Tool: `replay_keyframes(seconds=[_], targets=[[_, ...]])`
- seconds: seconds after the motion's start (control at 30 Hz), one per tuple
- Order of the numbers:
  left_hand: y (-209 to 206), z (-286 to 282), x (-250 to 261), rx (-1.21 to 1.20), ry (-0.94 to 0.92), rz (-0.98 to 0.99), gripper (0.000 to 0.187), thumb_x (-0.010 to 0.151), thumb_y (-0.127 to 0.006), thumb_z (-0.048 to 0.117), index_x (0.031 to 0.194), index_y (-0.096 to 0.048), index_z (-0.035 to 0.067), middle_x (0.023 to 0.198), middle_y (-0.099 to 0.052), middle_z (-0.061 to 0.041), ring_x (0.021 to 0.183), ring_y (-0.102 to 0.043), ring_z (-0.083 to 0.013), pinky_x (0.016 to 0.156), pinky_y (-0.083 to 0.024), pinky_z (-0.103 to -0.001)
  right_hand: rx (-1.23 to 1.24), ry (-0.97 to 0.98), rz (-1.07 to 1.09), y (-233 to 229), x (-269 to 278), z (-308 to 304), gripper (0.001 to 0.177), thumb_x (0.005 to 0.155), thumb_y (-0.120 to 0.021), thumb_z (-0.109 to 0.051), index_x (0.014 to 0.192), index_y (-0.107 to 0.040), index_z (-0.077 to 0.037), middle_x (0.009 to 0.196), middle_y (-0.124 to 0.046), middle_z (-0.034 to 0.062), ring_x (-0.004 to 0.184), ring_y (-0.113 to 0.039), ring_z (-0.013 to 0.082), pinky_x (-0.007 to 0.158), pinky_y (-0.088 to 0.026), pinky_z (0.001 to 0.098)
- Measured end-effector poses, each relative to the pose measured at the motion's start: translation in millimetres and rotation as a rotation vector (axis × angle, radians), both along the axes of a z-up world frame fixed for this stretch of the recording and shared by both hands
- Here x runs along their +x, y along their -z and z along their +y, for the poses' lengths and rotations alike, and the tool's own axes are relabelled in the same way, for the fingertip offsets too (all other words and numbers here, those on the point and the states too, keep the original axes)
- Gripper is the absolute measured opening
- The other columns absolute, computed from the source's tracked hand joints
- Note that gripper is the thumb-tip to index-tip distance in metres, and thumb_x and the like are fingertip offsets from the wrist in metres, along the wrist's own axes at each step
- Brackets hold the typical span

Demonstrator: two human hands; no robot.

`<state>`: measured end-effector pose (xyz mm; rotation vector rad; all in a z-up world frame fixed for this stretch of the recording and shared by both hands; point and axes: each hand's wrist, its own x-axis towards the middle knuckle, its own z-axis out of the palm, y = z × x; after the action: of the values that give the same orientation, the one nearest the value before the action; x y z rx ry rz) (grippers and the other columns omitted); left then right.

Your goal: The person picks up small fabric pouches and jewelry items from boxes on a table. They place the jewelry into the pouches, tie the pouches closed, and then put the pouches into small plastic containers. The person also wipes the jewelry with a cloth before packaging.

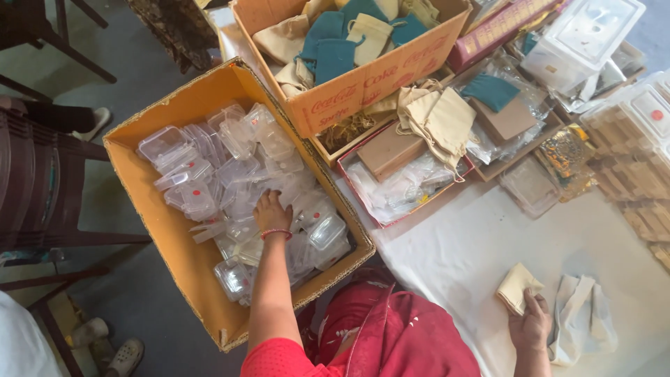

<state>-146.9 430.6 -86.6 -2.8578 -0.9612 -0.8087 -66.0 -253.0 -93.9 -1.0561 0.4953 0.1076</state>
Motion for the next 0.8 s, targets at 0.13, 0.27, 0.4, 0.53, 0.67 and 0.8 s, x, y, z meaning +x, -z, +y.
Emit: replay_keyframes(seconds=[0.13,0.27,0.4,0.53,0.67,0.8], targets=[[-23.9,12.2,9.3,-0.805,-0.13,0.407,0.059,0.087,-0.073,0.052,0.131,-0.058,0.016,0.121,-0.074,-0.011,0.115,-0.069,-0.0313,0.107,-0.044,-0.047,0.009,-0.033,-0.024,-0.7,-3.5,-0.2,0.011,0.113,-0.062,-0.009,0.113,-0.052,-0.003,0.116,-0.065,0.0086,0.11,-0.069,0.0256,0.094,-0.058,0.0453],[0.2,27.8,-9.8,-0.863,-0.004,0.341,0.076,0.085,-0.073,0.052,0.147,-0.047,0.016,0.142,-0.062,-0.012,0.131,-0.056,-0.0316,0.112,-0.044,-0.044,-0.027,-0.019,0.039,-19.0,-3.2,18.1,0.015,0.107,-0.057,-0.014,0.119,-0.052,-0.007,0.119,-0.066,0.0074,0.111,-0.067,0.0265,0.096,-0.056,0.05],[40.3,51.8,-19.2,-0.555,0.053,0.783,0.082,0.085,-0.075,0.046,0.154,-0.034,0.029,0.16,-0.039,0.0,0.148,-0.034,-0.0216,0.114,-0.035,-0.054,-0.014,0.006,0.043,-32.7,-0.7,22.9,0.025,0.104,-0.055,-0.018,0.126,-0.053,-0.006,0.121,-0.065,0.0086,0.113,-0.066,0.0288,0.097,-0.053,0.0517],[50.4,61.6,-29.6,-0.293,0.084,0.902,0.057,0.083,-0.077,0.036,0.138,-0.061,0.036,0.147,-0.058,0.005,0.141,-0.05,-0.0166,0.114,-0.043,-0.043,-0.027,0.035,0.087,-41.6,1.6,24.2,0.026,0.103,-0.058,-0.017,0.123,-0.051,-0.001,0.118,-0.065,0.0121,0.11,-0.066,0.0304,0.095,-0.054,0.0526],[62.3,51.5,-28.0,-0.174,-0.01,0.708,0.021,0.096,-0.071,0.029,0.115,-0.076,0.035,0.129,-0.067,0.003,0.128,-0.058,-0.0199,0.11,-0.047,-0.044,-0.027,-0.016,0.144,-58.5,0.6,31.2,0.033,0.101,-0.057,-0.02,0.128,-0.053,-0.001,0.116,-0.067,0.0141,0.105,-0.068,0.0294,0.091,-0.057,0.0488],[24.1,10.6,3.0,-0.399,-0.353,0.316,0.059,0.098,-0.067,0.049,0.144,-0.054,0.014,0.146,-0.051,-0.017,0.136,-0.046,-0.0365,0.113,-0.043,-0.056,-0.016,-0.037,0.16,-58.6,1.2,31.7,0.033,0.101,-0.058,-0.02,0.126,-0.053,-0.001,0.113,-0.068,0.0141,0.102,-0.07,0.0287,0.089,-0.06,0.0494]])
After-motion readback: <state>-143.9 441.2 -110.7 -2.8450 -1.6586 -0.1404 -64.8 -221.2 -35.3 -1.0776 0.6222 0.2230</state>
